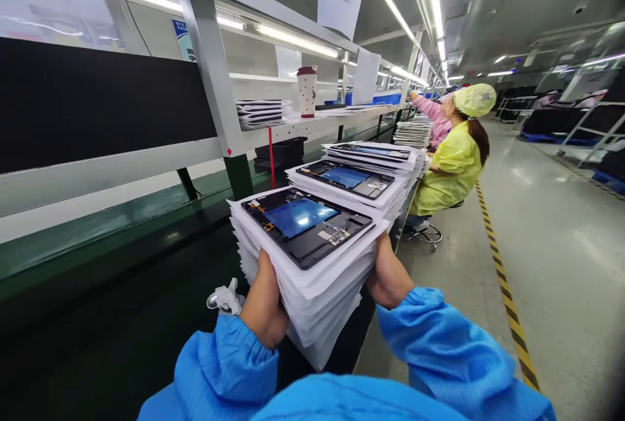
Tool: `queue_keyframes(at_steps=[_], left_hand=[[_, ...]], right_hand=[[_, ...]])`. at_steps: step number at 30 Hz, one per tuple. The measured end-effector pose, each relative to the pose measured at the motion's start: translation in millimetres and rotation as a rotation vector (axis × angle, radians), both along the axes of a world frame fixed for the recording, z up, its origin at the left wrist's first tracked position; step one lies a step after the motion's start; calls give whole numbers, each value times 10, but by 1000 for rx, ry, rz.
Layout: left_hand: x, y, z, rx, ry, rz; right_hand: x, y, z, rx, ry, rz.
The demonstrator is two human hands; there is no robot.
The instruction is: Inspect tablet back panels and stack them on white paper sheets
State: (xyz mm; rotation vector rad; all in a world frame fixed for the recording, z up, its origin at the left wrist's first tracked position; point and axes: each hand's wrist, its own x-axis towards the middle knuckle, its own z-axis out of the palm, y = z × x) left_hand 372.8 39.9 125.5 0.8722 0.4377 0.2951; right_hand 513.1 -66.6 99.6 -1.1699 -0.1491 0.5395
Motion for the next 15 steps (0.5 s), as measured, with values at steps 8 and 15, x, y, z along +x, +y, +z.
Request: queue_keyframes(at_steps=[8, 15], left_hand=[[-85, 138, 317, -49, -56, -40], [-133, 157, 208, -66, 36, 12]], right_hand=[[57, 12, 253, 96, 177, 231], [78, 37, 202, 58, 156, 384]])
